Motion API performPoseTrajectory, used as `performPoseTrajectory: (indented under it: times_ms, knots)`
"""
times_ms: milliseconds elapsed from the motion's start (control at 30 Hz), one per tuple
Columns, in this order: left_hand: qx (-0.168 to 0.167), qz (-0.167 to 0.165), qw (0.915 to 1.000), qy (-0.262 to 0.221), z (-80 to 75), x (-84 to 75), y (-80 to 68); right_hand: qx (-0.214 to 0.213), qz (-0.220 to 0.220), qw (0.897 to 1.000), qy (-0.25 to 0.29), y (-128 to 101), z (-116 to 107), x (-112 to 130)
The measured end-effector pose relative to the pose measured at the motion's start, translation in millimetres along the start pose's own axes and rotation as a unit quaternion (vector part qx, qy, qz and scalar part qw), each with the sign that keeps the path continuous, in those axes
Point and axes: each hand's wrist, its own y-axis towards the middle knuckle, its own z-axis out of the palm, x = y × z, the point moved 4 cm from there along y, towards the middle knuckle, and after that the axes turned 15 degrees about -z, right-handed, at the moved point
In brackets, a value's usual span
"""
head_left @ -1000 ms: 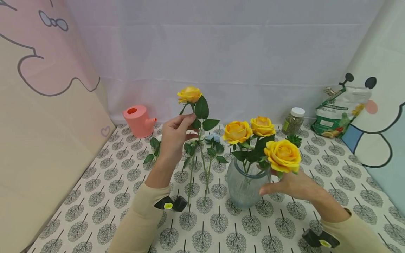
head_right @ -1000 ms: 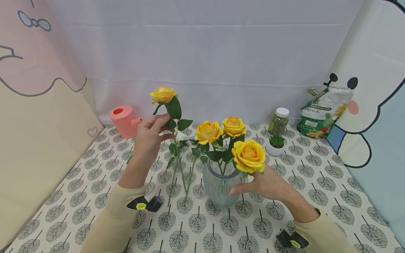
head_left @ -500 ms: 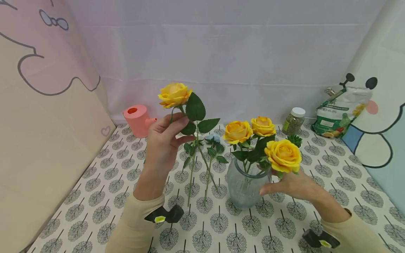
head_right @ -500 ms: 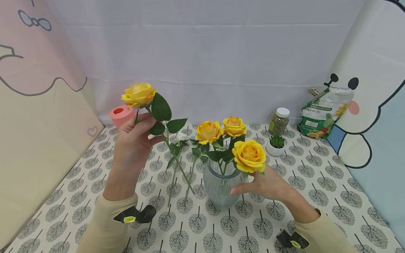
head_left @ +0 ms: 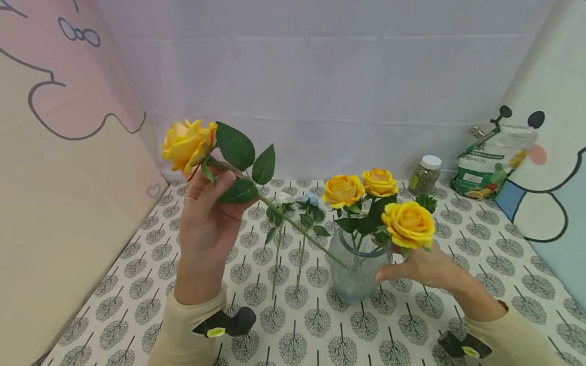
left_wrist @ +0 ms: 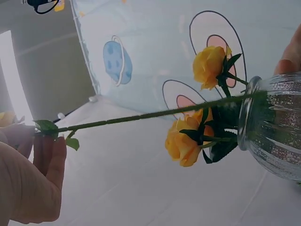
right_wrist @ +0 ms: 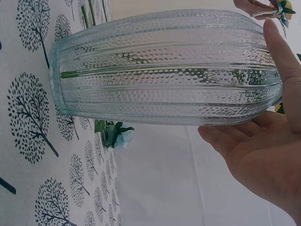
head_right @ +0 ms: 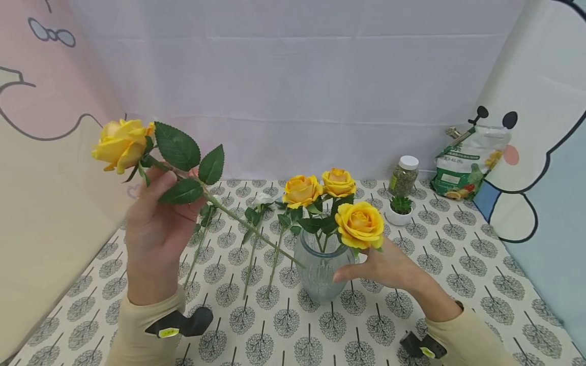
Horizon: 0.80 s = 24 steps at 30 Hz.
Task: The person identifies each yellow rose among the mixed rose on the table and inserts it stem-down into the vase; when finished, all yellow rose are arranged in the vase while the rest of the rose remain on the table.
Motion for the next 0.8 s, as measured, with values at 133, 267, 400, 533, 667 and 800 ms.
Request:
performPoseTrajectory:
  times_ms: [133,267,400,533,667,800]
  knots:
    - [0.000,0.034,0.9992,-0.022,2.7,1.9,-0.9,0.000,0.008,1.000,-0.002,0,0,0]
    - [-0.014,0.064,0.9968,-0.045,4.7,4.3,-0.7,-0.003,0.009,1.000,-0.013,1,0,0]
    - [-0.029,0.091,0.9937,-0.059,6.4,7.5,-0.7,-0.001,0.012,1.000,-0.012,0,-1,-1]
    - [-0.043,0.106,0.9930,-0.029,7.6,13.1,-1.7,0.000,0.015,1.000,-0.001,0,-1,-1]
    - [-0.053,0.112,0.9921,0.015,8.5,20.8,-3.5,0.002,0.022,1.000,-0.003,-2,-1,-2]
    - [-0.062,0.111,0.9909,0.045,10.6,28.8,-4.9,0.002,0.021,1.000,-0.008,-1,-1,-2]
